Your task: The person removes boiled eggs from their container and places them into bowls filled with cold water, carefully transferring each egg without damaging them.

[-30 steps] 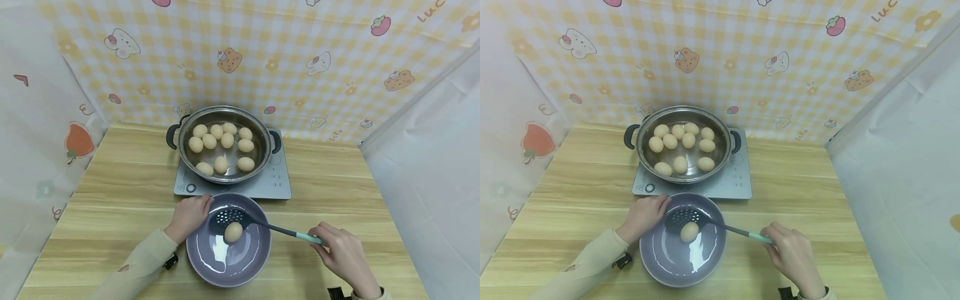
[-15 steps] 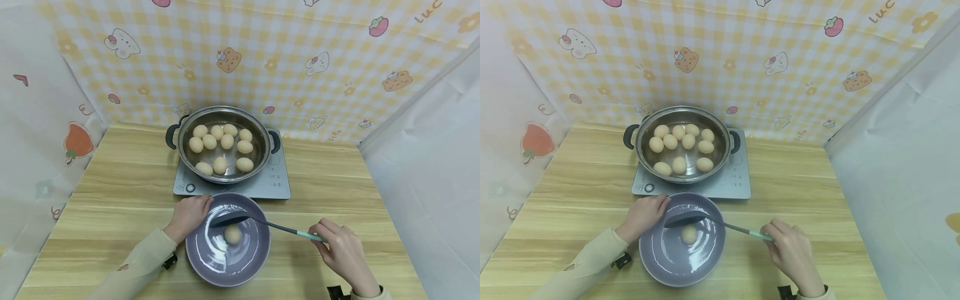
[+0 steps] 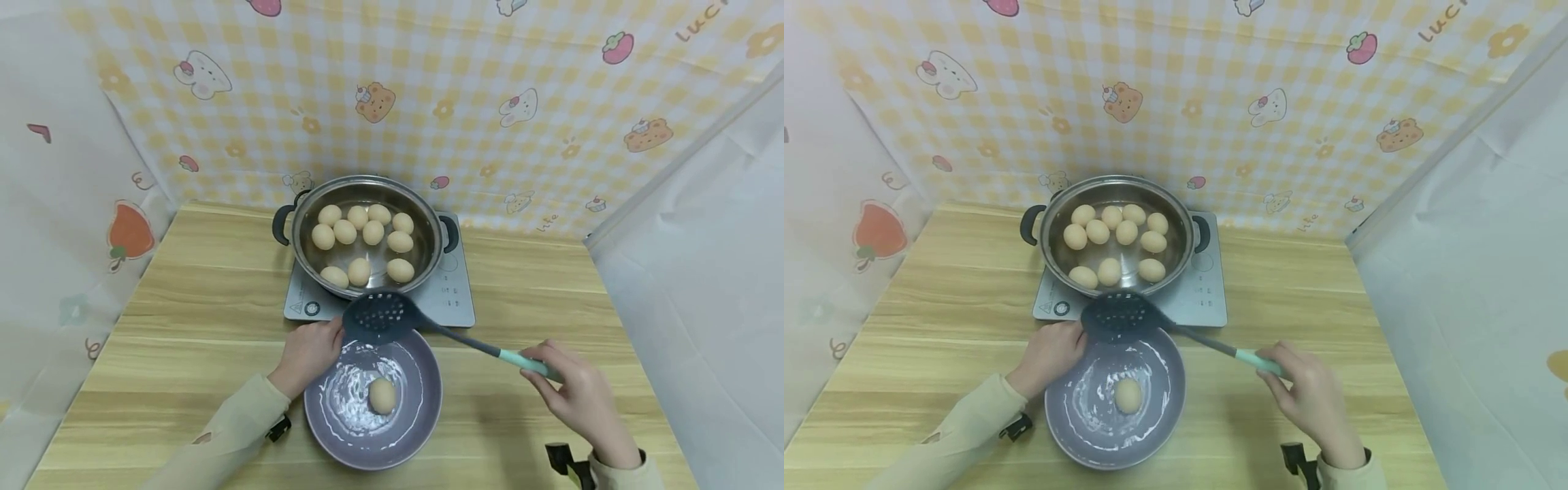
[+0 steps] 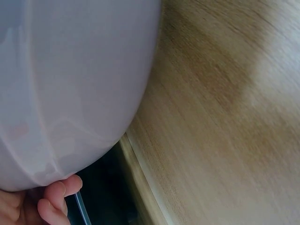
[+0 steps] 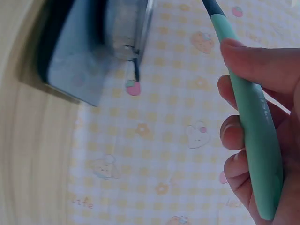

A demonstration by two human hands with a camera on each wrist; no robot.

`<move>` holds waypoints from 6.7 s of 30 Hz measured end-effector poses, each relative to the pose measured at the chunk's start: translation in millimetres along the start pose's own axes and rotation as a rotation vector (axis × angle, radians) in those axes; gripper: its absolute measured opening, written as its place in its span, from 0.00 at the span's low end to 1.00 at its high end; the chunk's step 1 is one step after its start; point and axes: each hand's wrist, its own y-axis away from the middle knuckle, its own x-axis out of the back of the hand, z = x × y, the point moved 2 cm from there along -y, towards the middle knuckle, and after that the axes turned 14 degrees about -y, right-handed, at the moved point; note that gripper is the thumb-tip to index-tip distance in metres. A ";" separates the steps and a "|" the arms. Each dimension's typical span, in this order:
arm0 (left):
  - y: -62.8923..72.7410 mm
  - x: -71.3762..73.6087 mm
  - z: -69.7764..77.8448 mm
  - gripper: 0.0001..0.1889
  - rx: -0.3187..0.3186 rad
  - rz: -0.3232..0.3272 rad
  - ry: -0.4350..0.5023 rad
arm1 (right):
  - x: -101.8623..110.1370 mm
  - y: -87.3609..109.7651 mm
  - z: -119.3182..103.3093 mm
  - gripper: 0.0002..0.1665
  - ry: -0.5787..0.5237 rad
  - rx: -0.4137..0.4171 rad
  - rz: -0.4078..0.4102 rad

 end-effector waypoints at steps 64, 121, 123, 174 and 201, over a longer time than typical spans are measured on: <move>0.3 1.3 0.6 0.13 0.003 0.006 -0.006 | -44.1 -72.0 13.3 0.17 0.327 0.022 0.004; -0.2 -1.6 0.1 0.13 0.015 0.037 0.005 | -0.9 -64.0 -9.5 0.08 0.436 0.100 -0.032; -0.3 -2.2 0.2 0.13 0.011 0.042 0.007 | 2.8 -59.7 -10.7 0.16 0.438 0.100 -0.023; -4.6 -4.2 -2.0 0.13 0.015 -0.022 0.009 | -6.8 14.2 4.2 0.20 0.182 -0.085 -0.187; -3.9 -3.3 -1.9 0.14 0.013 -0.012 0.010 | 0.0 7.0 8.1 0.05 0.059 0.000 -0.098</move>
